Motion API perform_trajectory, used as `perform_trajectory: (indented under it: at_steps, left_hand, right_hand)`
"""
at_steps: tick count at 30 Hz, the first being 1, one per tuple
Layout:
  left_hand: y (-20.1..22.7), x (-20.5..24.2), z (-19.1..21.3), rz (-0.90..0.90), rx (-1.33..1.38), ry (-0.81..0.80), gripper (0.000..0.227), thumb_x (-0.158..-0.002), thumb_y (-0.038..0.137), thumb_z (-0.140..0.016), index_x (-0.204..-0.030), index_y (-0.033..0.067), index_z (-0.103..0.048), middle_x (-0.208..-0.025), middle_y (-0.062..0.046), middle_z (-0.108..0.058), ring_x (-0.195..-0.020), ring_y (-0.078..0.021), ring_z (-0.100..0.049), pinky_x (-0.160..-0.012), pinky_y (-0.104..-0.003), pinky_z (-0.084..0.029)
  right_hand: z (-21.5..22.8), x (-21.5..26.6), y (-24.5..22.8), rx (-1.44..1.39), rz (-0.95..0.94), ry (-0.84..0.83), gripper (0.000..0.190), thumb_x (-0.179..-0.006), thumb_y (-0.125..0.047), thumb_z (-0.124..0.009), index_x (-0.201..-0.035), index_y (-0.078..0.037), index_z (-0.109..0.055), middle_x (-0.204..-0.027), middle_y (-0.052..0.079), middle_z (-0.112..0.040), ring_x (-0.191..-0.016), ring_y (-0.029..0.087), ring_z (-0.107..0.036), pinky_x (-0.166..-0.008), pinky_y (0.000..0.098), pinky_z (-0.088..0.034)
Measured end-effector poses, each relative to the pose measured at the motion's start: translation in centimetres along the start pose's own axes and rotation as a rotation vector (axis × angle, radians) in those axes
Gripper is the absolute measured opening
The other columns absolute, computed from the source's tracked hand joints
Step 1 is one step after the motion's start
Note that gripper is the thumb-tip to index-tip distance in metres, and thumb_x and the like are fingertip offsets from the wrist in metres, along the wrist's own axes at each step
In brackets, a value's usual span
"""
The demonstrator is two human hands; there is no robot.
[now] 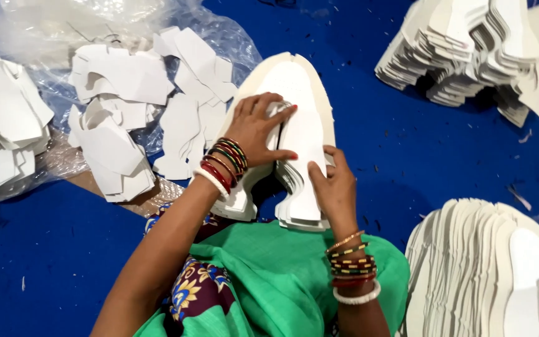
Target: The person organizes and stacks white shoe upper components on the floor.
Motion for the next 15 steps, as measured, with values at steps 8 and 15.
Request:
perform_trajectory:
  at_steps: [8,15]
  left_hand:
    - [-0.8,0.1,-0.6,0.042,-0.049,-0.008,0.096,-0.071,0.075,-0.078,-0.149,0.0252,-0.053,-0.149,-0.011,-0.044,-0.141,-0.0356,-0.036,-0.118,-0.054,-0.028]
    - [-0.5,0.0,-0.7,0.055,-0.051,-0.044,0.097,-0.071,0.076,-0.077,-0.149,0.0237,-0.053,-0.148,-0.013,-0.043,-0.14,-0.0365,-0.035,-0.117,-0.054,-0.027]
  right_hand:
    - [2.1,4.1,-2.6,0.13,-0.154,-0.332,0.104,-0.076,-0.014,-0.082,-0.16,-0.025,-0.022,-0.084,0.011,-0.071,-0.068,0.015,-0.069,-0.059,0.0305,-0.055]
    - [1.9,5.2,3.7,-0.24,-0.097,-0.466,0.035,-0.096,-0.009,-0.071,-0.131,-0.002,-0.069,-0.083,-0.007,-0.054,-0.073,0.001,-0.056,-0.066,0.0225,-0.053]
Point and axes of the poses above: each hand's wrist, its own x-axis away from the middle knuckle, its own z-axis out of the back of the hand, y = z × x, the point moved 6 cm from there along -x, towards the middle knuckle
